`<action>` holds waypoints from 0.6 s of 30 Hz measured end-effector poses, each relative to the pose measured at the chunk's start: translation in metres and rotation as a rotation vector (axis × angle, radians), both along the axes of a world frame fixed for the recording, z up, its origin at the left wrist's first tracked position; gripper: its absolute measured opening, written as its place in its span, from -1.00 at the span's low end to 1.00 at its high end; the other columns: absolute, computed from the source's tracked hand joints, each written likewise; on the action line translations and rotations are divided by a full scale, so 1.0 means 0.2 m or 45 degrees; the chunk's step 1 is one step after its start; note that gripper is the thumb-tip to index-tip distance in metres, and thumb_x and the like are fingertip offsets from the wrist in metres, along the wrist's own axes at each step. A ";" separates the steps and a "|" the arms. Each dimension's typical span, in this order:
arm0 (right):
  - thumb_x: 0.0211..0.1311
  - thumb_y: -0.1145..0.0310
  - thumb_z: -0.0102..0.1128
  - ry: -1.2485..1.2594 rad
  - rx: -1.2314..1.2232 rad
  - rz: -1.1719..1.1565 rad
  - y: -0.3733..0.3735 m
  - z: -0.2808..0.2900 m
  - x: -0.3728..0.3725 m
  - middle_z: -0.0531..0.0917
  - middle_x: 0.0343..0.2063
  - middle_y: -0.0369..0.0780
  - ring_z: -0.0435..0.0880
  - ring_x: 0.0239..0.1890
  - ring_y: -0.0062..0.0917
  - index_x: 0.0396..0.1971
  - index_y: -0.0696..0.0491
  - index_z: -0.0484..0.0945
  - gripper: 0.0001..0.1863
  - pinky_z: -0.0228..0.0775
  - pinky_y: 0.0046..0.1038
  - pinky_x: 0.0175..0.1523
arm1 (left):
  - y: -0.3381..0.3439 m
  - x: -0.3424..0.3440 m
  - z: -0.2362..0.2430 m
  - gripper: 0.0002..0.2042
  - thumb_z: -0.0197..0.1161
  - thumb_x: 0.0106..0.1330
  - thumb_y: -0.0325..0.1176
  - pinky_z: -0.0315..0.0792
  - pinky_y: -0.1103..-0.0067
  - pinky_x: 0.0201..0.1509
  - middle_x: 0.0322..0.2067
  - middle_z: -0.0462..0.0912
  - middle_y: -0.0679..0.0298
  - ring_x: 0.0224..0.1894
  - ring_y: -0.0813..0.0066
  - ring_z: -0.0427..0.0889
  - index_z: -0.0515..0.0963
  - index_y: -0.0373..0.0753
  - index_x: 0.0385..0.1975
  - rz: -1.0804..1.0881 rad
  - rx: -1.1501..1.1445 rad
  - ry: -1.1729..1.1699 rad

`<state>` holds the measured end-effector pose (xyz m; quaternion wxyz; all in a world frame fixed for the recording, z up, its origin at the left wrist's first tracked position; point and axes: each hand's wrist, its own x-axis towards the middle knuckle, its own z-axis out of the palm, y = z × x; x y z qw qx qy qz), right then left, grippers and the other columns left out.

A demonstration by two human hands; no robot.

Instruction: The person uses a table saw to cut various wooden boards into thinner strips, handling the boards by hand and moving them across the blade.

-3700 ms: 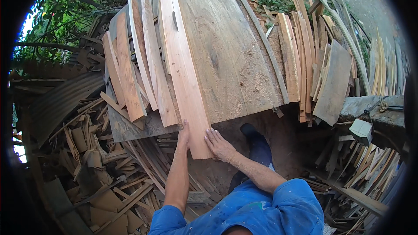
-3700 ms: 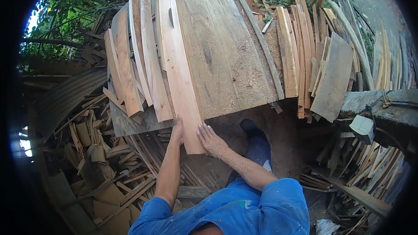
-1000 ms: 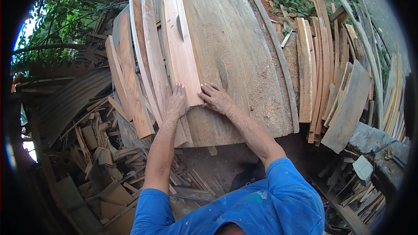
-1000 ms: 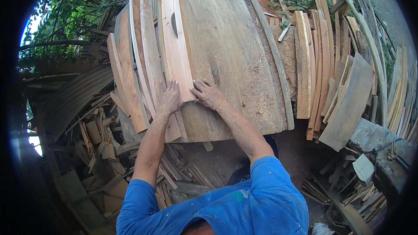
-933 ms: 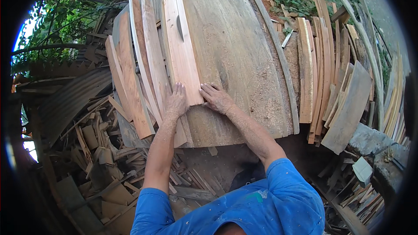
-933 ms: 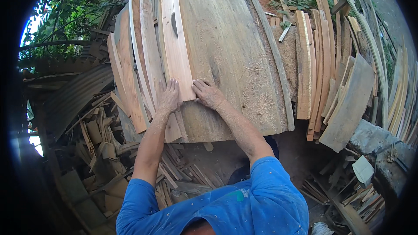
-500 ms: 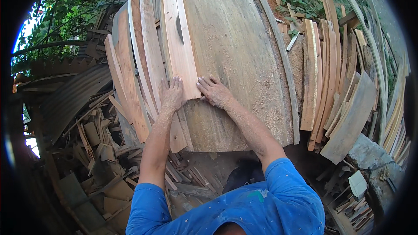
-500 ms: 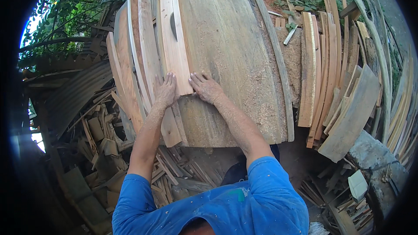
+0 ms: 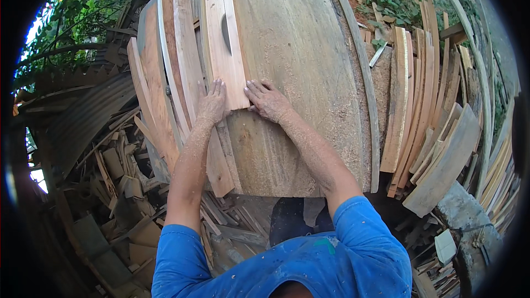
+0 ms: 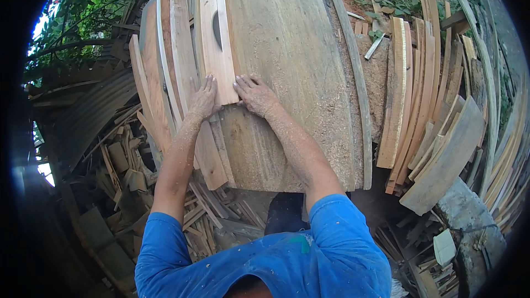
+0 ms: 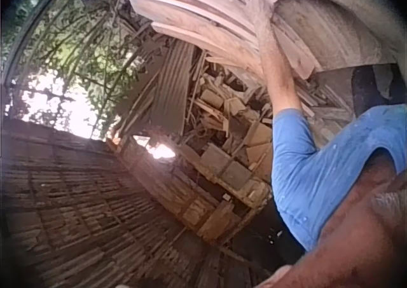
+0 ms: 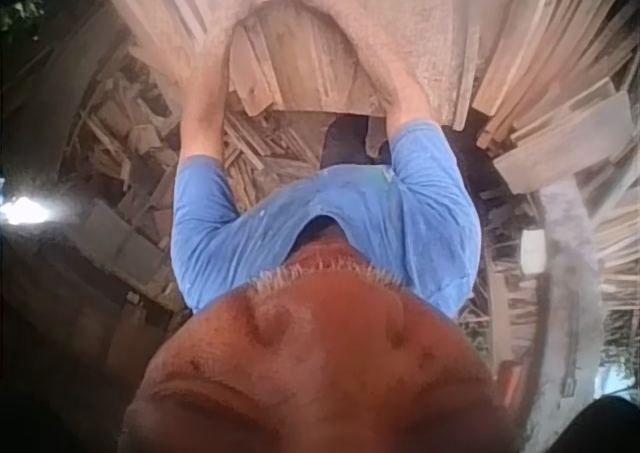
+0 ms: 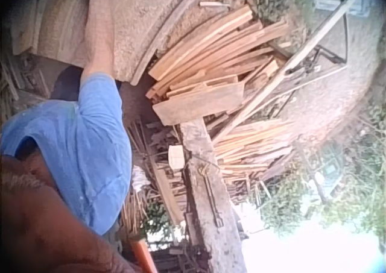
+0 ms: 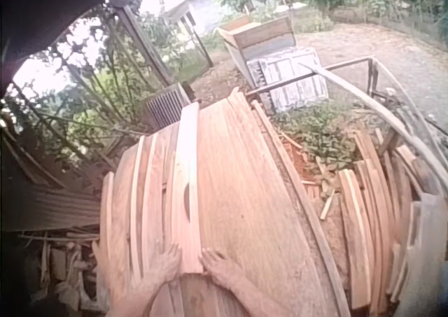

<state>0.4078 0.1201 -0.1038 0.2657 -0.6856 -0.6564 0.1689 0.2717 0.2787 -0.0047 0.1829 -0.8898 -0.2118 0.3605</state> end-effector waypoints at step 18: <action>0.41 0.08 0.06 -0.035 0.006 -0.042 0.30 -0.04 0.21 0.29 0.41 -0.11 0.19 0.49 -0.34 0.38 0.12 0.24 -0.35 -0.07 -0.18 0.55 | 0.32 0.21 -0.04 -0.02 0.41 0.11 0.03 -0.29 -0.21 0.53 0.50 0.07 0.12 0.56 0.34 -0.02 0.08 -0.34 0.45 -0.025 -0.039 -0.047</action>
